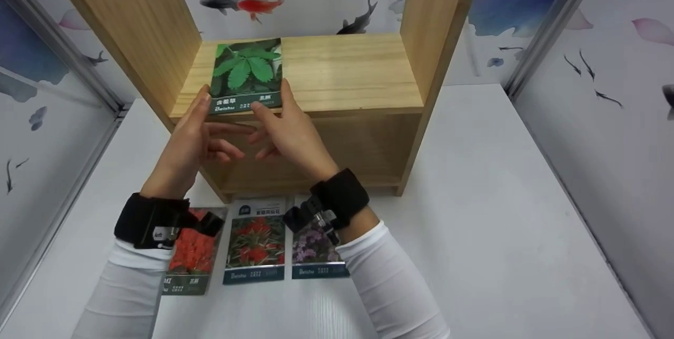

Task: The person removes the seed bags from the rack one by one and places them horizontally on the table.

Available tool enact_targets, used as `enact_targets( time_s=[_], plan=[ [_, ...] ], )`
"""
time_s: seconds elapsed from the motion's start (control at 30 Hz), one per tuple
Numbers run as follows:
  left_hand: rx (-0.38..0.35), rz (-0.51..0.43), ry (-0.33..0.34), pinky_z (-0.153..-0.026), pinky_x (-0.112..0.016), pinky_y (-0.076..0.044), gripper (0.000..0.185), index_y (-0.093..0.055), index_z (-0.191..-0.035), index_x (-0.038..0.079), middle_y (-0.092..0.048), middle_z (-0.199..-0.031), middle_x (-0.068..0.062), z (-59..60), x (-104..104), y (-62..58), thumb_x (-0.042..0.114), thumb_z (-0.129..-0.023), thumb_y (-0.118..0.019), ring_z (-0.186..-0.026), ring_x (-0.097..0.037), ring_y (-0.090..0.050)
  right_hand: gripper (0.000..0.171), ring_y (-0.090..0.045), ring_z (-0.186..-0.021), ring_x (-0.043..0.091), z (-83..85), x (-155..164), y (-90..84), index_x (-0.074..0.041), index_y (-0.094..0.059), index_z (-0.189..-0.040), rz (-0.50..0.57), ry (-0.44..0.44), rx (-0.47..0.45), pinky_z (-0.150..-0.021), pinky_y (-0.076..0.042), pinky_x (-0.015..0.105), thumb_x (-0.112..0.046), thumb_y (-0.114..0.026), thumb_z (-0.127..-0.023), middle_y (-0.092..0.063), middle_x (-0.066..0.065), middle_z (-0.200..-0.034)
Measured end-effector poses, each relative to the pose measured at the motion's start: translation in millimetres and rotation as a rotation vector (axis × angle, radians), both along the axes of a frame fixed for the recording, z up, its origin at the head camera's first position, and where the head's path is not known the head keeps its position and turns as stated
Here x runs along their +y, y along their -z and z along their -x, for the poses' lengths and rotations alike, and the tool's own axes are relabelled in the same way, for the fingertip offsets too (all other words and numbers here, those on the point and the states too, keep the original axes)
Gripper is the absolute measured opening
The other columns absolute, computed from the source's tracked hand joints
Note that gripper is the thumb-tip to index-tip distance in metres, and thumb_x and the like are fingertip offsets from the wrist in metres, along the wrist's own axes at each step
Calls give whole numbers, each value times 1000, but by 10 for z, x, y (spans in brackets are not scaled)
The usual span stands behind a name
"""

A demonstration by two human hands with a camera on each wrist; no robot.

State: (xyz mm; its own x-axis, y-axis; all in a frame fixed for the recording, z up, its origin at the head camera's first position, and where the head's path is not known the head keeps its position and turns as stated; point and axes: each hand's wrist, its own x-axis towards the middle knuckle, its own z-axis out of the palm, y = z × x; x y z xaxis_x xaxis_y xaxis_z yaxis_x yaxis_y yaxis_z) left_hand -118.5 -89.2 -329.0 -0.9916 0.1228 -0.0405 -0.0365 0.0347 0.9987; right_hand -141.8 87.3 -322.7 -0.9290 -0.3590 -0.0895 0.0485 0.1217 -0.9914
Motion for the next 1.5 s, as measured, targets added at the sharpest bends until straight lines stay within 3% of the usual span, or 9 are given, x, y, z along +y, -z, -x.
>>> enact_targets(
  time_s=[0.3,0.47,0.77,0.97,1.13,1.5],
  plan=[
    [32,-35,11,-49,-30,-49,63,4,-144,23,-65,-96,-17,-13,6,0,44,-95,-31,-55,-29,-62,69,-54,-49,21,-19,-8,23,-18,-1,-145,56,46,47,-47,-46,30,-35,-44,-93,-61,22,-72],
    [55,-55,-14,-45,-26,-45,56,-1,-145,20,-66,-92,-18,-35,-1,-5,34,-98,-30,-53,-27,-62,67,-45,-41,19,40,16,145,-17,-8,-145,144,66,75,-42,-38,27,-38,-45,-93,-58,15,-62],
    [101,23,-95,-45,-26,-44,52,-7,-144,18,-65,-101,-10,-24,40,70,28,-99,-30,-62,-29,-64,58,-47,-45,19,56,79,286,-14,-33,-138,263,157,135,-42,-39,26,-37,-53,-89,-58,16,-66],
    [121,29,-132,-46,-29,-45,52,-11,-144,20,-53,-110,-11,-9,81,215,28,-98,-34,-67,-24,-65,55,-58,-62,26,32,171,318,-14,-37,-136,266,170,116,-47,-42,24,-30,-57,-87,-65,17,-89],
    [119,-18,-125,-45,-28,-45,54,-10,-144,17,-54,-109,-8,-65,136,237,24,-98,-35,-72,-23,-65,52,-62,-70,28,14,251,331,-15,-41,-135,242,167,114,-48,-43,23,-25,-59,-87,-63,18,-98],
    [105,-151,-36,-51,-26,-45,54,-9,-144,18,-65,-98,-10,-258,166,204,19,-98,-35,-77,-27,-64,59,-61,-63,22,-160,374,287,-12,-33,-138,314,102,50,-48,-43,23,-17,-60,-86,-65,18,-86]
  ],
)
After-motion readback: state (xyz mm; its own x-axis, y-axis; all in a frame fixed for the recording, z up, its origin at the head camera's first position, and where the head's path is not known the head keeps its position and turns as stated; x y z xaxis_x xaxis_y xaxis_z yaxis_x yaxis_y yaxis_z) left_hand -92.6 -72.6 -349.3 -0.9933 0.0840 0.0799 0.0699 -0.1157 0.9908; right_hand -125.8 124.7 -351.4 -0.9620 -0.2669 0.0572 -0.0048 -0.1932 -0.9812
